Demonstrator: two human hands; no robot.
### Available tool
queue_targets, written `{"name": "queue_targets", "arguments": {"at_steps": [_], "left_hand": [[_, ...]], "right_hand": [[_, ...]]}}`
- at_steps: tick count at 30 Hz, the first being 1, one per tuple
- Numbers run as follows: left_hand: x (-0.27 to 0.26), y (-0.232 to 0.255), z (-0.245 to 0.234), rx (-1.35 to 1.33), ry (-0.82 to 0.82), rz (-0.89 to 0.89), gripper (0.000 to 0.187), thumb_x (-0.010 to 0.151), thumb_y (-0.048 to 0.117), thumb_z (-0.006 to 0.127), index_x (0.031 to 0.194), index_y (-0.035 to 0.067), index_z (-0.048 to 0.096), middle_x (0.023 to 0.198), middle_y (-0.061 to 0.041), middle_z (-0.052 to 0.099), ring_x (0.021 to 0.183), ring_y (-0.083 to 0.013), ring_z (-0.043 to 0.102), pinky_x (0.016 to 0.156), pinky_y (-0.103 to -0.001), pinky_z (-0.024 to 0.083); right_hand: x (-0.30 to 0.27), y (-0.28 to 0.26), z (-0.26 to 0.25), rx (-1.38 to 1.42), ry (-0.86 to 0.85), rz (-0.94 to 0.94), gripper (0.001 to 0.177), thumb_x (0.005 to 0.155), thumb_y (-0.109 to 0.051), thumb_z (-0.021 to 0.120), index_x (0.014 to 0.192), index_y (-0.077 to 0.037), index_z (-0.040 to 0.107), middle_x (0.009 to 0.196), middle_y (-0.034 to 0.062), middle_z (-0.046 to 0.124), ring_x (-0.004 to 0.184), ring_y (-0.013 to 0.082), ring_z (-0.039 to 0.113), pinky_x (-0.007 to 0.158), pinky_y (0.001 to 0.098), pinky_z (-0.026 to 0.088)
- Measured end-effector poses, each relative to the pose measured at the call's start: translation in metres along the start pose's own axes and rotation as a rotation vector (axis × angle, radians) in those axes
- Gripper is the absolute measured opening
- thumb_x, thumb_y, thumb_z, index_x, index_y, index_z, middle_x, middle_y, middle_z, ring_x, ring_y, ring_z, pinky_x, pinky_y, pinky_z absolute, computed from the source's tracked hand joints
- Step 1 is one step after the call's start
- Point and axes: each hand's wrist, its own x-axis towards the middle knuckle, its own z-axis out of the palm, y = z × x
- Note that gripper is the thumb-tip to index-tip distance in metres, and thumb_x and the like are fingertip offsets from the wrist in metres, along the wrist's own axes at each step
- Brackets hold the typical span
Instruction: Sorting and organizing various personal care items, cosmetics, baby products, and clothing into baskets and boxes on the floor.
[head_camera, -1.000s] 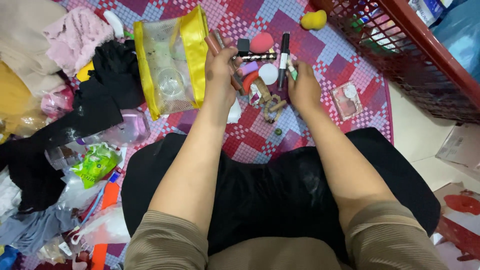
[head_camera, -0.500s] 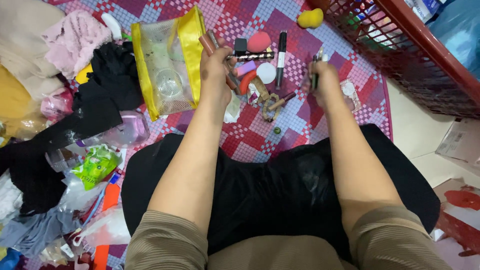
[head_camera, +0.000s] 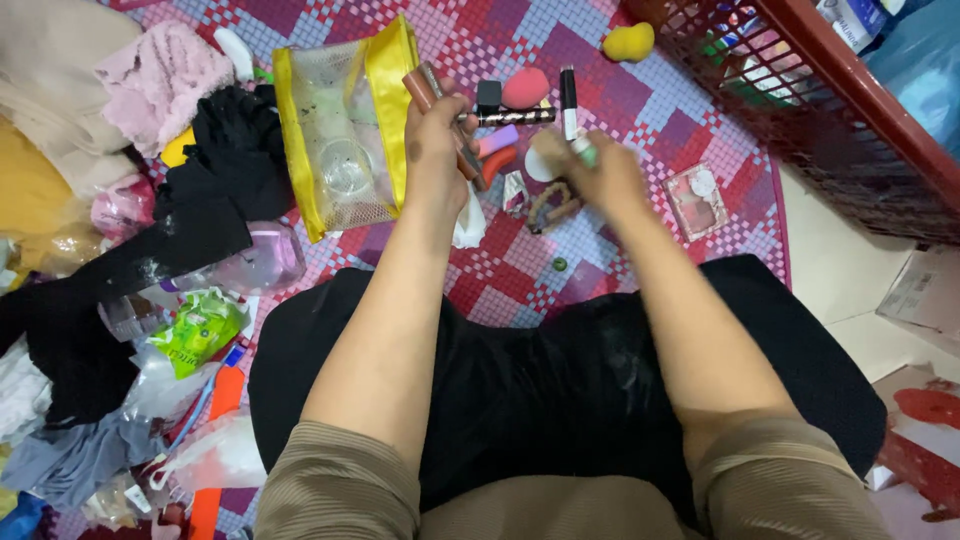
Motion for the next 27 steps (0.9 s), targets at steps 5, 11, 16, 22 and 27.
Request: {"name": "queue_targets", "arguments": {"at_steps": [5,11,16,22,27], "left_hand": [[-0.009,0.009,0.006,0.028,-0.008,0.0,0.042,0.088,0.014,0.062,0.129,0.009,0.054,0.095,-0.002,0.061,0.077,-0.0133,0.06,0.057,-0.03,0.05],[-0.004,0.008,0.003,0.009,0.018,-0.016,0.04,0.087,0.012,0.062,0.126,0.009,0.055,0.094,-0.003,0.062,0.074,-0.0137,0.06,0.054,-0.03,0.049],[-0.006,0.004,0.003,0.106,-0.039,0.013,0.041,0.087,0.009,0.066,0.126,0.006,0.056,0.094,-0.003,0.061,0.068,-0.0105,0.055,0.053,-0.027,0.046],[-0.067,0.033,0.054,0.384,-0.495,-0.293,0.055,0.087,0.017,0.078,0.137,0.003,0.059,0.084,0.0,0.049,0.055,-0.0049,0.042,0.046,-0.023,0.037],[-0.101,0.057,0.064,0.066,-0.812,-0.135,0.064,0.093,0.013,0.076,0.149,0.007,0.044,0.109,0.001,0.065,0.069,-0.004,0.048,0.058,-0.023,0.038]], "right_hand": [[-0.007,-0.009,-0.062,0.03,-0.083,0.013,0.04,0.085,-0.032,0.082,0.115,-0.009,0.069,0.095,0.0189,0.073,0.089,0.038,0.072,0.077,0.0484,0.055],[-0.024,-0.023,-0.048,-0.062,-0.365,-0.351,0.042,0.07,-0.017,0.084,0.112,-0.015,0.076,0.108,0.0118,0.074,0.094,0.0346,0.071,0.078,0.045,0.055],[-0.021,-0.036,-0.077,0.178,-0.385,-0.241,0.033,0.079,-0.009,0.085,0.111,-0.012,0.076,0.107,0.0076,0.076,0.096,0.0253,0.071,0.083,0.0397,0.057],[-0.038,-0.061,-0.143,1.099,-0.186,-0.236,0.032,0.085,0.015,0.071,0.112,-0.002,0.076,0.115,0.0055,0.068,0.105,0.0157,0.07,0.091,0.0352,0.065],[-0.047,-0.088,-0.17,0.701,-0.186,-0.311,0.038,0.083,0.011,0.075,0.118,-0.004,0.075,0.107,0.0077,0.072,0.099,0.0155,0.074,0.084,0.0295,0.062]]}}
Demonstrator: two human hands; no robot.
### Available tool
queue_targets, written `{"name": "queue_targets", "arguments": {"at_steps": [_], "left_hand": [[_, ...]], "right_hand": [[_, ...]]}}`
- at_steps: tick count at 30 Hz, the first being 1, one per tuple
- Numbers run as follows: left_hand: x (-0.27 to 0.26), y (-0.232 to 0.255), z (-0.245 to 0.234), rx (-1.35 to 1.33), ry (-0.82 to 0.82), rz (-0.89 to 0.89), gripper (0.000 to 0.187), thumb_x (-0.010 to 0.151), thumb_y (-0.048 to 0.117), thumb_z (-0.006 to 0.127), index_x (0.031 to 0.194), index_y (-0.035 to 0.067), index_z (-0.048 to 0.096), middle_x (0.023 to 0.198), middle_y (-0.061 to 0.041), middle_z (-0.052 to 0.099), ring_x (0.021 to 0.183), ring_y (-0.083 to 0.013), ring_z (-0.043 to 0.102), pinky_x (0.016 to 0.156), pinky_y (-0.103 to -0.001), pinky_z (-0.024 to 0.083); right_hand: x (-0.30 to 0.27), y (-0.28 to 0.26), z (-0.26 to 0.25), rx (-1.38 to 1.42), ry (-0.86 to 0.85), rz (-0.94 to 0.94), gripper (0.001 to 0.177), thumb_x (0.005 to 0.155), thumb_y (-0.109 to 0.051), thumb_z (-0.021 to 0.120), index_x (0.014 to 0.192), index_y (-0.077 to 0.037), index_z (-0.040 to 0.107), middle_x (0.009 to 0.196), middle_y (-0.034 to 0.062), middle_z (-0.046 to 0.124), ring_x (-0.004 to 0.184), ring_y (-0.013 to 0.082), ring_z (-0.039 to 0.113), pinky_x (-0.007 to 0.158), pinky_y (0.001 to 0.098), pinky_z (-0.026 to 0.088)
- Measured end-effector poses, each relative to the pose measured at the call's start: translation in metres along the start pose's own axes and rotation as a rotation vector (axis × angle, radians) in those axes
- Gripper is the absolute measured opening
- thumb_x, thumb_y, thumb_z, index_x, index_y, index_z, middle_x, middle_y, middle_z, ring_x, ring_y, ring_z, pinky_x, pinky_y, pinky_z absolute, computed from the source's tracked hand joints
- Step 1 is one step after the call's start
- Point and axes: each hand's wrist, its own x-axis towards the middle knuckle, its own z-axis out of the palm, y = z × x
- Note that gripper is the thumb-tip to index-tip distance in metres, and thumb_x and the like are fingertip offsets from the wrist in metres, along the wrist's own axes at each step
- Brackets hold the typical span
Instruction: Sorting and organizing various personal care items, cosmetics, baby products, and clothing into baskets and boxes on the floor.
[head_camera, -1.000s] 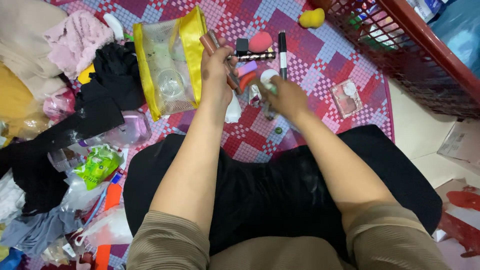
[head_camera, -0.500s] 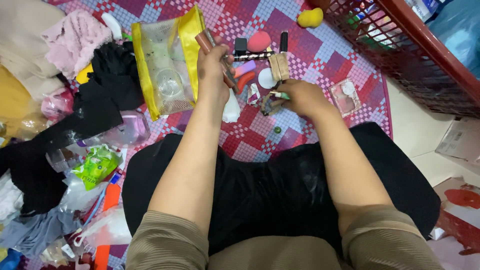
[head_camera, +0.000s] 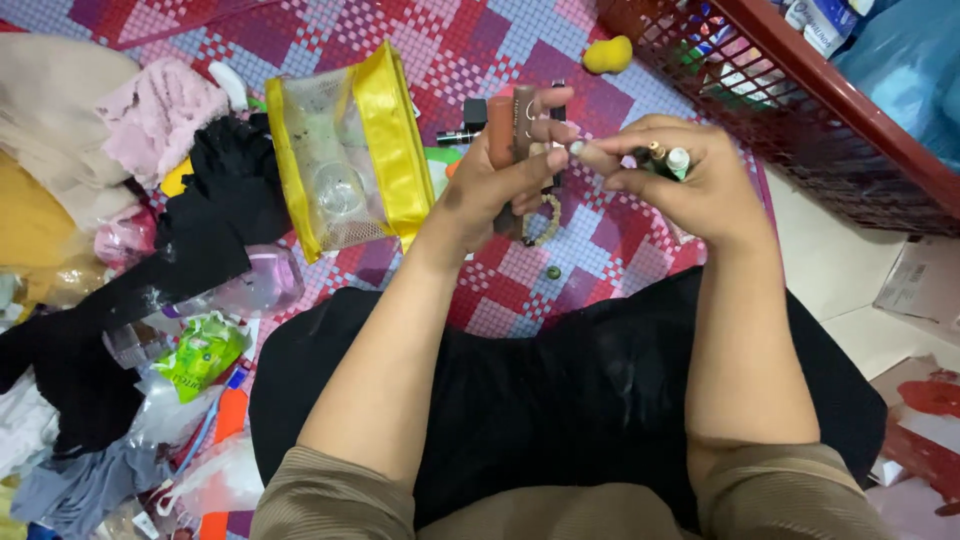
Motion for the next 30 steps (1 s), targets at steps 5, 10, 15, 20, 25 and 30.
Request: {"name": "queue_targets", "arguments": {"at_steps": [5,10,15,20,25,30], "left_hand": [[-0.003,-0.011,-0.011,0.14,-0.048,0.011,0.049,0.098,0.01,0.077,0.14,0.003,0.055,0.093,0.0,0.06,0.068,-0.0051,0.046,0.06,-0.023,0.036],[-0.001,-0.011,-0.007,0.19,0.018,0.024,0.032,0.098,0.009,0.074,0.126,0.004,0.06,0.089,0.002,0.06,0.065,-0.0056,0.047,0.058,-0.024,0.036],[0.002,-0.014,-0.015,0.001,0.039,0.082,0.032,0.099,0.008,0.072,0.128,0.005,0.059,0.083,0.003,0.056,0.062,-0.0062,0.045,0.058,-0.025,0.037],[0.002,-0.018,-0.015,0.087,0.077,0.065,0.037,0.098,0.009,0.076,0.13,0.002,0.06,0.081,0.002,0.055,0.062,-0.0066,0.046,0.058,-0.025,0.038],[0.008,-0.029,-0.022,0.327,0.101,0.021,0.038,0.098,0.012,0.081,0.13,-0.002,0.066,0.078,0.0,0.053,0.062,-0.0073,0.046,0.056,-0.025,0.035],[0.019,-0.033,-0.058,0.061,0.543,0.115,0.027,0.096,0.02,0.073,0.115,0.007,0.059,0.085,0.0,0.059,0.058,-0.0067,0.048,0.05,-0.025,0.041]], "right_hand": [[0.001,-0.02,0.004,-0.199,-0.001,-0.108,0.039,0.082,0.009,0.082,0.117,-0.004,0.075,0.103,0.0075,0.073,0.096,0.0153,0.072,0.083,0.0292,0.059],[0.001,-0.023,0.009,-0.229,0.096,-0.041,0.039,0.082,0.007,0.085,0.118,-0.003,0.076,0.102,0.008,0.074,0.093,0.0137,0.069,0.079,0.0257,0.056],[0.001,-0.01,0.007,0.134,0.319,0.17,0.032,0.09,0.007,0.081,0.12,0.003,0.071,0.093,0.0058,0.069,0.069,0.005,0.055,0.056,0.02,0.038],[0.007,0.013,0.025,0.699,0.307,0.082,0.031,0.094,-0.01,0.08,0.123,-0.002,0.07,0.089,0.0029,0.064,0.058,0.0063,0.05,0.05,0.0213,0.036],[0.018,0.023,0.054,1.057,0.305,0.133,0.03,0.101,-0.036,0.074,0.109,-0.01,0.065,0.094,0.004,0.064,0.065,0.0124,0.05,0.054,0.0233,0.038],[0.023,0.076,0.043,0.856,0.387,0.201,0.03,0.105,-0.035,0.073,0.093,-0.012,0.058,0.078,0.0024,0.059,0.064,0.0146,0.055,0.06,0.03,0.046]]}}
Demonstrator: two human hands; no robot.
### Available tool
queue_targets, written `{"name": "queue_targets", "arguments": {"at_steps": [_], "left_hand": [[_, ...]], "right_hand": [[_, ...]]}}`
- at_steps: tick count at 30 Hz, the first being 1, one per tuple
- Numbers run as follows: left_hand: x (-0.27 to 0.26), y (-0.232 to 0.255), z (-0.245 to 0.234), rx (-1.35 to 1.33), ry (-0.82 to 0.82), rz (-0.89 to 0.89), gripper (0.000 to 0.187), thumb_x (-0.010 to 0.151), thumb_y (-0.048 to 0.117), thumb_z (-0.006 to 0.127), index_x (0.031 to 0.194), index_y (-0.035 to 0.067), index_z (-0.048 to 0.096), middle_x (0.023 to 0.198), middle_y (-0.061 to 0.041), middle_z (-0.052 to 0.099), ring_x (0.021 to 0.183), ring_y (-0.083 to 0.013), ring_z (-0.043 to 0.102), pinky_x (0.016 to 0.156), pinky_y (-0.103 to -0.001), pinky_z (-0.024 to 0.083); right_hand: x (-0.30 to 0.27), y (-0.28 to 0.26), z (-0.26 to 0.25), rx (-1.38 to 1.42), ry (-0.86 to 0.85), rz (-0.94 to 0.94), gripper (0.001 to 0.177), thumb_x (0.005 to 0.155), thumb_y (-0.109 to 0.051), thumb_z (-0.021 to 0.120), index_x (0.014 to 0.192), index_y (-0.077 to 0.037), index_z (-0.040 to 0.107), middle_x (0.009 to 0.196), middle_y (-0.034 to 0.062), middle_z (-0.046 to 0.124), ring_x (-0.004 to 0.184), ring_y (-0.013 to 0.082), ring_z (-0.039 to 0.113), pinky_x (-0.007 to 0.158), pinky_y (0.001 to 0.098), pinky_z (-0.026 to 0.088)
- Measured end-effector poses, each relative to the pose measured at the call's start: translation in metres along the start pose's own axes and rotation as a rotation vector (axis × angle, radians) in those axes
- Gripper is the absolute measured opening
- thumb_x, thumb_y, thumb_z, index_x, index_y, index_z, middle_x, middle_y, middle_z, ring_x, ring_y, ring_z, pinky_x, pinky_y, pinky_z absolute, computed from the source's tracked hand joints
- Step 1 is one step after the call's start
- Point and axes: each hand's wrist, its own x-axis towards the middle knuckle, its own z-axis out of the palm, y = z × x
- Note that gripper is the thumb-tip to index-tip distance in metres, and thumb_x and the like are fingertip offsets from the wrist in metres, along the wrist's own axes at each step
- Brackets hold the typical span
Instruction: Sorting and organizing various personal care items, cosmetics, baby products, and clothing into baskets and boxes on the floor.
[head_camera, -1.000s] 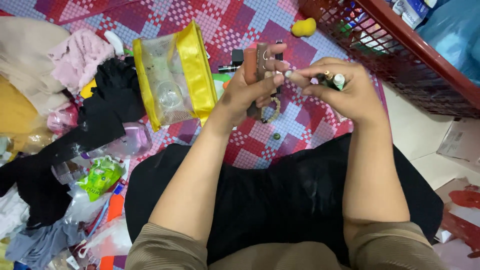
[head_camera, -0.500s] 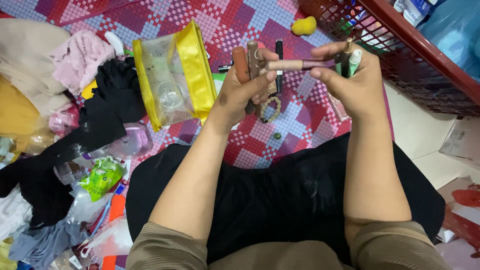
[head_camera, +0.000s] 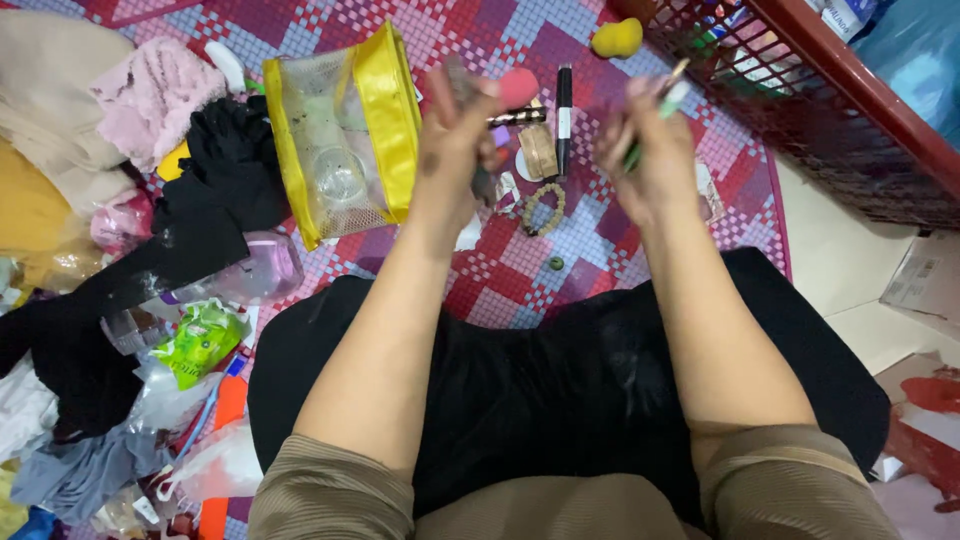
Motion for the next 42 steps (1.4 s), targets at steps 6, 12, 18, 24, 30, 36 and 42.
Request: {"name": "queue_targets", "arguments": {"at_steps": [6,12,18,24,30,36,42], "left_hand": [[0.013,0.011,-0.022,-0.163,0.217,0.108,0.02,0.095,0.015,0.069,0.112,0.01,0.06,0.086,0.001,0.058,0.061,-0.0073,0.05,0.052,-0.025,0.043],[0.011,0.016,-0.017,-0.115,0.247,0.126,0.021,0.094,0.016,0.07,0.112,0.009,0.062,0.085,0.001,0.056,0.06,-0.008,0.05,0.051,-0.026,0.043],[0.012,0.018,-0.021,-0.121,0.254,0.116,0.026,0.092,0.016,0.071,0.116,0.009,0.062,0.085,0.0,0.056,0.061,-0.0088,0.05,0.052,-0.027,0.043],[0.018,0.031,-0.041,-0.306,0.256,0.158,0.026,0.095,0.017,0.068,0.119,0.011,0.059,0.093,-0.003,0.056,0.065,-0.0097,0.05,0.056,-0.027,0.044],[0.024,0.04,-0.046,-0.377,0.296,0.177,0.023,0.095,0.017,0.068,0.116,0.015,0.058,0.095,-0.004,0.054,0.064,-0.01,0.05,0.053,-0.028,0.042],[0.03,0.041,-0.053,-0.394,0.339,0.166,0.023,0.095,0.015,0.066,0.116,0.013,0.058,0.094,-0.005,0.055,0.062,-0.01,0.049,0.051,-0.027,0.043],[0.026,0.039,-0.04,-0.093,0.236,0.116,0.032,0.088,0.012,0.067,0.12,0.01,0.064,0.082,-0.001,0.056,0.055,-0.0078,0.05,0.045,-0.026,0.042]], "right_hand": [[0.005,0.076,-0.007,-1.221,-0.112,-0.294,0.027,0.097,-0.028,0.076,0.115,-0.011,0.065,0.098,0.0108,0.074,0.09,0.0292,0.075,0.077,0.0391,0.057],[-0.018,0.089,0.027,-1.607,-0.29,-0.067,0.058,0.079,-0.033,0.081,0.131,-0.015,0.062,0.114,0.0149,0.07,0.095,0.0414,0.068,0.073,0.0526,0.053],[0.002,0.067,-0.001,-1.576,-0.194,-0.051,0.041,0.085,-0.036,0.078,0.121,-0.018,0.071,0.11,0.0151,0.073,0.098,0.0365,0.071,0.083,0.0482,0.056],[0.011,0.029,-0.022,-1.622,-0.051,-0.052,0.034,0.091,-0.032,0.079,0.119,-0.015,0.073,0.109,0.018,0.072,0.101,0.0374,0.069,0.085,0.0481,0.055],[0.006,0.06,0.022,-1.652,-0.304,-0.441,0.056,0.075,-0.009,0.074,0.13,-0.017,0.067,0.127,0.0111,0.067,0.109,0.0349,0.067,0.081,0.0453,0.055],[0.033,0.095,0.055,-1.772,-0.447,-0.495,0.047,0.079,-0.009,0.076,0.125,-0.02,0.069,0.126,0.0,0.069,0.1,0.0268,0.07,0.078,0.047,0.055],[0.039,0.098,0.035,-1.813,-0.407,-0.39,0.043,0.08,-0.014,0.079,0.122,-0.013,0.071,0.115,0.0125,0.069,0.099,0.0364,0.068,0.083,0.0492,0.054]]}}
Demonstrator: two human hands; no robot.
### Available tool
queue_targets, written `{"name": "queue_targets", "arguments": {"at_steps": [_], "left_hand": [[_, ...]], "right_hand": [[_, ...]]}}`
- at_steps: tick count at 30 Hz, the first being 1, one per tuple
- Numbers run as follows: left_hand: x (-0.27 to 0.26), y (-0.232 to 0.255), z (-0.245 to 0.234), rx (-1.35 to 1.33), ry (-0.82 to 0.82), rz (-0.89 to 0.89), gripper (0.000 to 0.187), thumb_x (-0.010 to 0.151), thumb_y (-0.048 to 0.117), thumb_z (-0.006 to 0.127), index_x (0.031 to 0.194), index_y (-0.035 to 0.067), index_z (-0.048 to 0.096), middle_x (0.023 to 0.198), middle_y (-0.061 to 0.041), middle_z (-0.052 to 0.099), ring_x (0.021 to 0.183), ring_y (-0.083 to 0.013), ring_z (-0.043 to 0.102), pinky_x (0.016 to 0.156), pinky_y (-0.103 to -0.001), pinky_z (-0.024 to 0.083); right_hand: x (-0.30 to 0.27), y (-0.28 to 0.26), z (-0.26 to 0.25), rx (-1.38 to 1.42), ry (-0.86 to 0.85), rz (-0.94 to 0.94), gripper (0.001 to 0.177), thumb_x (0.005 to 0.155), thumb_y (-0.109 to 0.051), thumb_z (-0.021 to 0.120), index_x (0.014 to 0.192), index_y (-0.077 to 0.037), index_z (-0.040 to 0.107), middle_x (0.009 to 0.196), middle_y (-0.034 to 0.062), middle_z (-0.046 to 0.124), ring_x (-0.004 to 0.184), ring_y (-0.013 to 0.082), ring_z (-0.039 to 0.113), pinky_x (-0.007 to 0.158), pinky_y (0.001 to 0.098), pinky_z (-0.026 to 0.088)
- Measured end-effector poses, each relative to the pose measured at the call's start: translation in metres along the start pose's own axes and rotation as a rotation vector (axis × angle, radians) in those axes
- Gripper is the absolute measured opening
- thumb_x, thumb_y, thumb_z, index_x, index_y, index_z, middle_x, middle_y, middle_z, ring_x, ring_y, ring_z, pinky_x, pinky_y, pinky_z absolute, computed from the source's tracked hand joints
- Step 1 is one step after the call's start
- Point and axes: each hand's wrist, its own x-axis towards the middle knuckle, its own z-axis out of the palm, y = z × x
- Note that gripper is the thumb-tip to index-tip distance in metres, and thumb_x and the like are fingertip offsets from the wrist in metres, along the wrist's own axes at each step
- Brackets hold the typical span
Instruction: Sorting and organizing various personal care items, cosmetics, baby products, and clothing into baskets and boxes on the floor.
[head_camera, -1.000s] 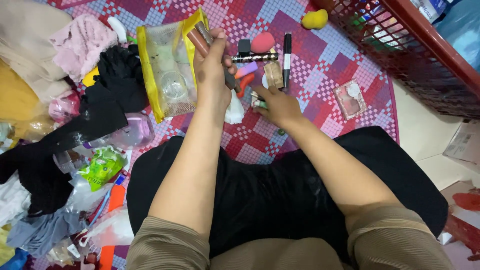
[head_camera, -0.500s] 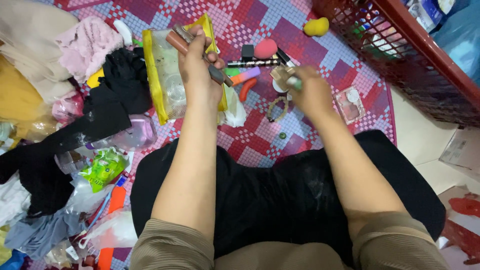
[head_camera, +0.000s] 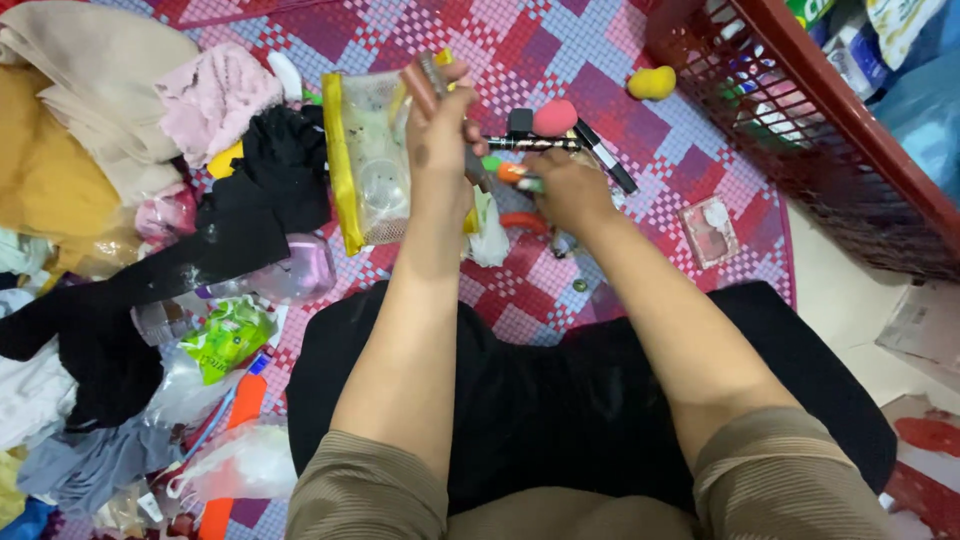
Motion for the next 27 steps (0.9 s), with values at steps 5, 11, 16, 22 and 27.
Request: {"name": "queue_targets", "arguments": {"at_steps": [5,11,16,22,27], "left_hand": [[-0.027,0.008,0.019,0.29,-0.312,-0.005,0.035,0.092,0.024,0.074,0.122,0.008,0.067,0.078,-0.001,0.056,0.055,-0.0083,0.048,0.048,-0.025,0.038],[-0.068,0.024,0.049,0.385,-0.915,-0.101,0.047,0.086,0.019,0.083,0.127,0.008,0.063,0.099,0.007,0.064,0.086,-0.0044,0.058,0.071,-0.022,0.047],[-0.081,0.023,0.044,0.27,-0.978,-0.144,0.043,0.088,0.009,0.083,0.126,0.006,0.063,0.093,0.004,0.061,0.087,-0.0069,0.058,0.078,-0.024,0.047],[-0.09,0.028,0.044,0.211,-0.998,-0.107,0.043,0.088,0.0,0.081,0.126,0.006,0.062,0.087,0.004,0.057,0.082,-0.0075,0.057,0.077,-0.025,0.048],[-0.097,0.04,0.049,0.172,-1.029,-0.093,0.037,0.089,-0.004,0.077,0.123,0.006,0.064,0.102,-0.001,0.066,0.091,-0.0108,0.063,0.082,-0.028,0.052]], "right_hand": [[-0.047,0.001,-0.072,0.378,0.328,-0.016,0.043,0.083,-0.005,0.083,0.125,-0.009,0.071,0.112,0.013,0.067,0.103,0.0299,0.067,0.088,0.039,0.054],[-0.106,-0.043,-0.18,0.399,0.468,0.022,0.051,0.082,0.003,0.083,0.13,-0.009,0.072,0.109,0.0094,0.061,0.095,0.0193,0.062,0.085,0.0293,0.051],[-0.123,-0.062,-0.199,0.396,0.555,-0.01,0.052,0.083,0.004,0.087,0.131,-0.008,0.073,0.11,0.0082,0.06,0.099,0.0183,0.063,0.083,0.0269,0.051],[-0.128,-0.066,-0.205,0.389,0.591,-0.047,0.05,0.08,0.005,0.087,0.126,-0.005,0.073,0.116,0.0102,0.06,0.102,0.0196,0.063,0.087,0.0279,0.052],[-0.129,-0.066,-0.204,0.367,0.606,-0.046,0.048,0.081,0.006,0.089,0.126,-0.005,0.074,0.111,0.0092,0.06,0.099,0.0172,0.063,0.083,0.0257,0.052]]}}
